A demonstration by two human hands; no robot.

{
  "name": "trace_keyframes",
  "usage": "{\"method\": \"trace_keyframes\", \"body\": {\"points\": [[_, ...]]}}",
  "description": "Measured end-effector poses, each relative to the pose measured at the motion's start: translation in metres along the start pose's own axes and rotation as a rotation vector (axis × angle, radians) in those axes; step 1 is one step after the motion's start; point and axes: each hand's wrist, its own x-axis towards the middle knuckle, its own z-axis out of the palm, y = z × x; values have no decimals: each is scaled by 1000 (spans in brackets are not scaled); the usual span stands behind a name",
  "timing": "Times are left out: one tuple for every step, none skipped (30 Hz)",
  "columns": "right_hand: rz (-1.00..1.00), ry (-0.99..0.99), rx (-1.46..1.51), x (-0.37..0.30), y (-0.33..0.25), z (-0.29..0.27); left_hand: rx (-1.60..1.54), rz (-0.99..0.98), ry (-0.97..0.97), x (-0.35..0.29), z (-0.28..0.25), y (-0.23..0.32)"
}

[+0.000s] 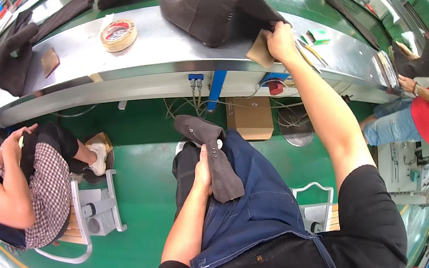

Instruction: The person is manufacturing shoes at a factory workbench, using tools and manual manipulation.

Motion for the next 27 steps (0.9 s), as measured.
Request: {"method": "trace_keyframes", "body": {"points": [[-71, 2, -256, -5, -5, -1, -25, -20, -16, 1, -1, 0], [-126, 42, -372, -10, -12, -5, -42, -31, -21, 2, -2, 0], [-129, 27, -509, -15, -20, -11, -56, -35, -26, 4, -4, 0], [-179, -13, -540, -19, -30, -20, -88, -73, -44, 6, -6, 0], [-168, -106, -606, -20, -41, -31, -58, -68, -34, 7, -8, -2], [-186, -145, -625, -25, -54, -42, -63, -61, -42, 9, -9, -2], [-250, -179, -432, -28, -70, -49, -76, -86, -33, 10, -10, -4], [-313, -187, -250, -30, -87, -52, -76, -73, -26, 12, -10, -5], [-567, -68, -6, -34, -106, -49, -71, -85, -16, 13, -11, -6], [-688, -54, 123, -38, -126, -42, -55, -86, -23, 16, -11, -8], [-801, -66, 201, -37, -146, -32, -61, -53, -62, 17, -12, -9], [-870, -115, 279, -31, -166, -17, -50, -54, -69, 19, -14, -12], [-878, -156, 340, -29, -185, 1, -53, -39, -90, 22, -16, -14], [-930, -200, 396, -20, -206, 22, -67, -49, -82, 27, -18, -17], [-928, -230, 420, -14, -229, 44, -102, -49, -81, 31, -21, -21], [-942, -267, 392, -6, -245, 62, -139, -66, -131, 38, -27, -22], [-957, -184, 251, -3, -264, 79, -183, -126, -107, 44, -32, -24], [-880, -261, 277, -4, -273, 91, -198, -75, -109, 49, -36, -27], [-864, -296, 293, -1, -276, 100, -212, -22, -190, 54, -40, -30], [-833, -375, 274, 2, -281, 106, -229, -15, -200, 58, -44, -31], [-765, -508, 213, 5, -285, 109, -247, -7, -210, 63, -47, -32], [-741, -546, 170, 8, -287, 109, -275, -4, -218, 65, -49, -35], [-765, -511, 158, 11, -286, 108, -248, -1, -223, 68, -51, -36], [-754, -513, 116, 14, -286, 106, -230, 4, -232, 69, -53, -37], [-735, -504, 72, 18, -287, 103, -223, 6, -260, 70, -54, -38], [-725, -539, 15, 21, -287, 101, -231, -26, -263, 72, -55, -39], [-708, -562, -41, 25, -289, 100, -251, -59, -284, 74, -56, -38]]}}
